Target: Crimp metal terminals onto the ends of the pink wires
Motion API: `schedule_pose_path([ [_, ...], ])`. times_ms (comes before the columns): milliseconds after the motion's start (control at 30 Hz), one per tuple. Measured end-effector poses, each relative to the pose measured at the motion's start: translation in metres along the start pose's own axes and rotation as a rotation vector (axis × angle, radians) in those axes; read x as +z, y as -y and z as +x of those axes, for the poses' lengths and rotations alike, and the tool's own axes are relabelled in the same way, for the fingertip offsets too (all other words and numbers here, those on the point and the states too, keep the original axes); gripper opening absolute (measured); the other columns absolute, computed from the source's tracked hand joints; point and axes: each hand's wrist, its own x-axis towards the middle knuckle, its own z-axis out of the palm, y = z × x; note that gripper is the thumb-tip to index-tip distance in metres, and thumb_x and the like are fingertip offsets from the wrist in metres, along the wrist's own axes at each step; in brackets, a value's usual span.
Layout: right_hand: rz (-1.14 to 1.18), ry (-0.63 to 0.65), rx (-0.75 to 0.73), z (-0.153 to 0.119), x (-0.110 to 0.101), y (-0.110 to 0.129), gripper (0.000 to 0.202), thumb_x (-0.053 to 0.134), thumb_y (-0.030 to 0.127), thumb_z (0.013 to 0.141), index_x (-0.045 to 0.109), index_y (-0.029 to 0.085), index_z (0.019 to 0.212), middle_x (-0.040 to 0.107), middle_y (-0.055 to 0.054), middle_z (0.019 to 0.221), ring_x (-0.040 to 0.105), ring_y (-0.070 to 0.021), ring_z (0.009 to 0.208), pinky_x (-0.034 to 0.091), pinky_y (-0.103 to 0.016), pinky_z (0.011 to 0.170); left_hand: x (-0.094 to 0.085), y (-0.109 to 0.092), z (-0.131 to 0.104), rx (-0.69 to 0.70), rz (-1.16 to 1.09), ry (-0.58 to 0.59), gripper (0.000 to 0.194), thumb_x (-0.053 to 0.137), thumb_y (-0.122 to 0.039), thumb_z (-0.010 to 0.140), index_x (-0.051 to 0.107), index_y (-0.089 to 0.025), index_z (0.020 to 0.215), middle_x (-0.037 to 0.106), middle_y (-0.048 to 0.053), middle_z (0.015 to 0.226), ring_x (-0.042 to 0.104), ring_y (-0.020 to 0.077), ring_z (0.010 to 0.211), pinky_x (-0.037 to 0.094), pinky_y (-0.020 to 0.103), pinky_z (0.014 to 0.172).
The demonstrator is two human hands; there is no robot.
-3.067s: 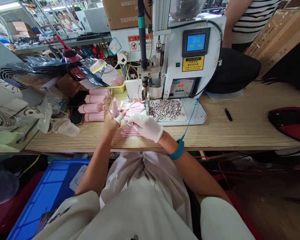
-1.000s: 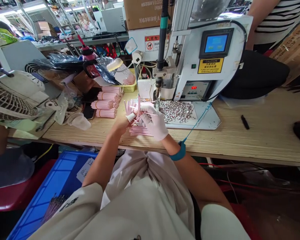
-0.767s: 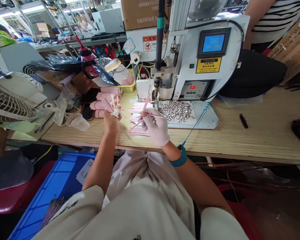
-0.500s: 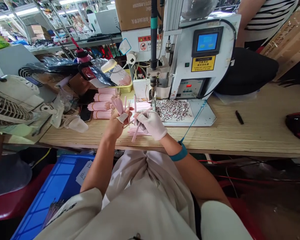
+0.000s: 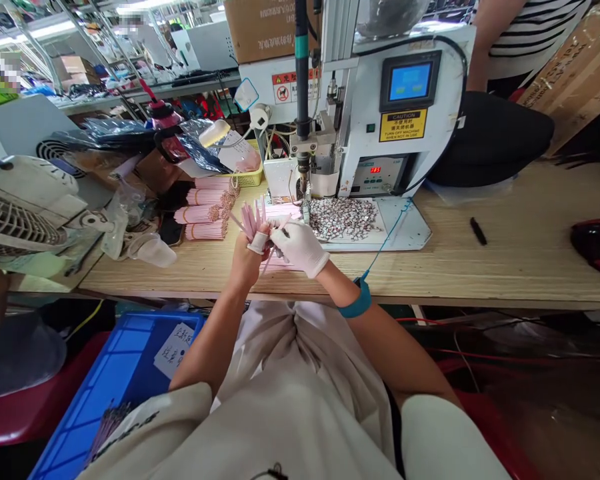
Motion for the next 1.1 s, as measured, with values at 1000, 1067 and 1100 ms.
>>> schedule_pose_path([
  [1000,0.274,-0.147,0.036,-0.003,-0.011,-0.001,0.037,0.065,0.020,0.072,0.059,0.015,0.108,0.062,-0.001,0.070,0.060,-0.0131,0.053,0.052,-0.023,0.041,-0.026,0.001,-0.016,0.029,0.308,0.005,0.025,0.058,-0.035,0.081,0.057,-0.016,0.065,0.043,-0.003,0.055,0.037,0.0093,0.053,0.026,0.022,0.050],
  [1067,0.208,-0.181,0.012,-0.007,-0.021,0.000,0.035,0.065,0.018,0.072,0.060,0.016,0.107,0.062,-0.001,0.073,0.060,-0.0131,0.054,0.052,-0.022,0.040,-0.038,0.002,-0.011,-0.003,0.324,-0.128,0.020,0.060,-0.032,0.080,0.058,-0.016,0.068,0.045,-0.003,0.056,0.038,0.0096,0.054,0.027,0.021,0.050],
  [1100,0.192,-0.215,0.002,-0.008,-0.025,0.000,0.034,0.065,0.017,0.072,0.060,0.016,0.106,0.063,-0.001,0.074,0.060,-0.0130,0.054,0.052,-0.022,0.040,-0.043,0.002,-0.009,-0.022,0.294,-0.191,0.018,0.060,-0.031,0.079,0.058,-0.016,0.069,0.047,-0.002,0.058,0.039,0.0098,0.055,0.028,0.021,0.050],
])
